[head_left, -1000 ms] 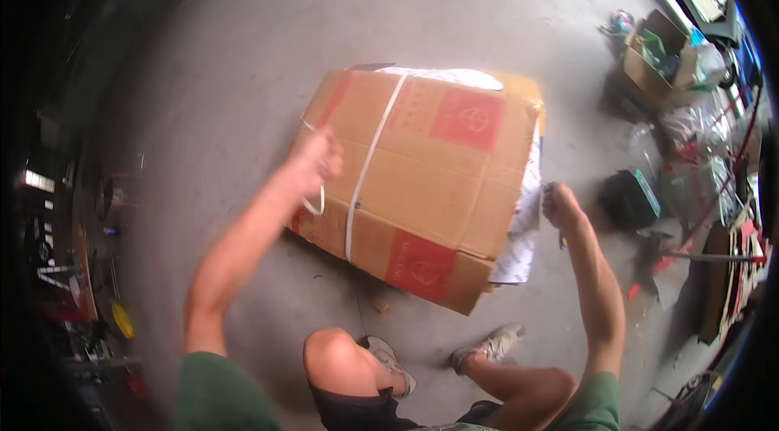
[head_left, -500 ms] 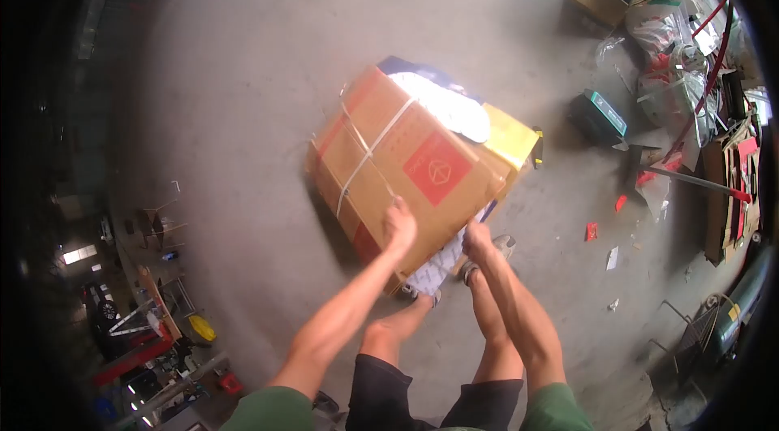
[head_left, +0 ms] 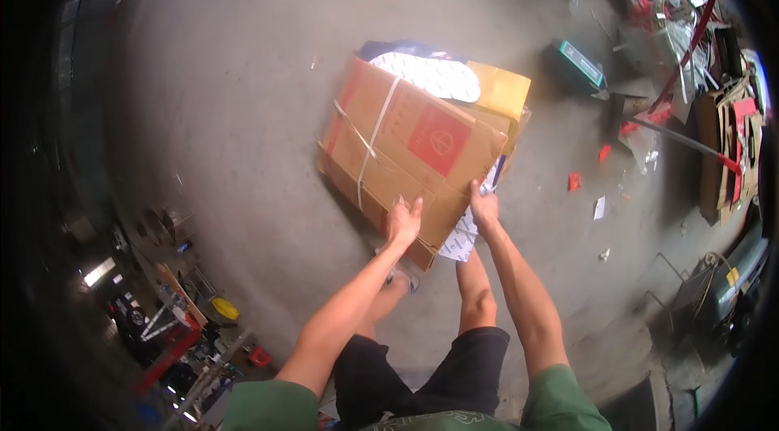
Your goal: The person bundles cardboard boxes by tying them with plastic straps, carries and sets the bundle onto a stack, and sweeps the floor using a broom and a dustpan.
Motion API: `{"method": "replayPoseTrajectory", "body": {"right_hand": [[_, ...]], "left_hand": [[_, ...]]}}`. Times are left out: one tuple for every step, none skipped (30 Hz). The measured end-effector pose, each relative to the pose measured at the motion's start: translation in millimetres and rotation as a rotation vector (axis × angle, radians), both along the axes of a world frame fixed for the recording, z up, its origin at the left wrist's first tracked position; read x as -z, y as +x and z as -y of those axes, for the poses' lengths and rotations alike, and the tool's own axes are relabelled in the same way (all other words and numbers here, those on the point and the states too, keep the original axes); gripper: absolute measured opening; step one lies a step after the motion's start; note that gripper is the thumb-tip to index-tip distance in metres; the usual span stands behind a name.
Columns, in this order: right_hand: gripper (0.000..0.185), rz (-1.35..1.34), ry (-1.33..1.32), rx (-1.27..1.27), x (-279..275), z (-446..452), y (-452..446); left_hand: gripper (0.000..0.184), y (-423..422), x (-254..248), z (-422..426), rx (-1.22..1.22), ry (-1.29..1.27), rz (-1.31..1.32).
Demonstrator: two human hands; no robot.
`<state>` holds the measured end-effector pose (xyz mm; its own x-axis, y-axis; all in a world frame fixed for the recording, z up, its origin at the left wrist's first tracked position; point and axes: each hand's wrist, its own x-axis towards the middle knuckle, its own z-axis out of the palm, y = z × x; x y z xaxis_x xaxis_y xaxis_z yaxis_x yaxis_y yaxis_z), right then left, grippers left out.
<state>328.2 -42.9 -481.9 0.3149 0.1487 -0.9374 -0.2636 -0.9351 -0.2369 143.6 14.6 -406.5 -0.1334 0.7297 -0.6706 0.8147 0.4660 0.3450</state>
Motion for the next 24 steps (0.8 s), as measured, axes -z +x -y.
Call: {"method": "replayPoseTrajectory", "body": {"right_hand": [[0.064, 0.164, -0.012, -0.158, 7.8, -7.5, -9.7], [0.062, 0.324, -0.026, -0.315, 14.3, -11.7, -16.5], [0.062, 0.316, -0.031, -0.289, 18.5, -17.1, -17.9], [0.061, 0.274, -0.037, -0.276, 16.4, -21.5, -17.2], [0.060, 0.231, -0.048, -0.272, 13.9, -21.3, -14.7], [0.062, 0.190, -0.015, -0.210, -14.5, -30.0, -4.9], [0.062, 0.182, -0.031, -0.207, -1.8, -17.3, -8.2], [0.062, 0.187, -0.055, -0.131, 23.3, -0.9, -11.0], [0.063, 0.193, -0.078, -0.059, 43.5, 15.9, -13.7], [0.055, 0.137, -0.073, 0.206, 46.6, 23.6, -15.0], [0.055, 0.140, -0.078, 0.208, 47.5, 33.6, -11.2], [0.048, 0.003, -0.081, 0.375, 29.1, 33.0, -1.8], [0.042, -0.135, -0.081, 0.545, 14.6, 32.6, 4.1], [0.033, -0.155, -0.047, 0.724, 12.7, 32.0, 2.7], [0.033, -0.151, -0.038, 0.738, 17.1, 34.0, 8.0], [0.031, -0.182, -0.032, 0.815, 21.3, 37.6, 15.8], [0.029, -0.218, -0.027, 0.891, 28.9, 39.4, 18.6], [0.027, -0.217, -0.010, 0.923, 22.3, 35.1, 20.9], [0.027, -0.216, -0.018, 0.928, 15.9, 33.5, 19.8], [0.025, -0.217, -0.001, 0.935, 8.4, 34.4, 20.8], [0.023, -0.217, 0.015, 0.941, 0.9, 36.9, 22.0], [0.023, -0.253, 0.023, 0.972, -6.2, 42.6, 22.8], [0.023, -0.246, 0.008, 0.973, -14.0, 47.8, 26.1], [0.023, -0.269, 0.015, 0.984, -19.1, 46.8, 29.8]], "left_hand": [[0.048, 3.2, -4.7, -7.9, -0.013, 0.046, 0.003], [0.050, 8.7, -7.5, -16.7, 0.020, 0.038, -0.052], [0.050, 11.8, -6.5, -26.1, 0.047, 0.037, -0.058], [0.051, 12.6, -4.7, -30.6, 0.075, -0.001, -0.058], [0.052, 14.3, -2.7, -29.9, 0.093, -0.047, -0.059], [0.052, 15.0, -1.4, -25.7, 0.099, -0.066, -0.064], [0.053, 15.9, -1.0, -21.9, 0.133, -0.083, -0.083], [0.055, 18.1, 0.5, -23.3, 0.173, -0.093, -0.094], [0.055, 18.3, 2.8, -23.0, 0.181, -0.103, -0.093], [0.058, 15.5, 11.2, -19.9, 0.135, -0.161, -0.072], [0.060, 17.1, 20.8, -19.0, 0.085, -0.215, -0.051], [0.063, 12.9, 48.3, -11.6, 0.007, -0.101, -0.075], [0.064, 40.1, 6.0, -38.8, 0.024, -0.119, -0.073], [0.064, 58.1, -15.8, -61.3, -0.015, -0.167, -0.068], [0.064, 67.3, -26.5, -78.1, -0.050, -0.214, -0.065], [0.063, 63.3, -21.9, -83.7, -0.035, -0.167, -0.021], [0.063, 57.9, -15.1, -90.0, -0.020, -0.162, -0.020], [0.063, 51.0, -7.2, -91.9, -0.114, -0.191, 0.017], [0.060, 47.1, -12.4, -92.4, -0.187, -0.233, 0.024], [0.059, 43.5, -17.9, -93.2, -0.260, -0.272, 0.028], [0.056, 31.1, -20.9, -87.5, -0.245, -0.254, 0.012], [0.053, 17.9, -23.2, -81.5, -0.231, -0.236, -0.005], [0.051, 5.9, -27.0, -76.1, -0.217, -0.219, -0.021], [0.050, -0.8, -40.2, -72.8, -0.176, -0.223, -0.102]]}}
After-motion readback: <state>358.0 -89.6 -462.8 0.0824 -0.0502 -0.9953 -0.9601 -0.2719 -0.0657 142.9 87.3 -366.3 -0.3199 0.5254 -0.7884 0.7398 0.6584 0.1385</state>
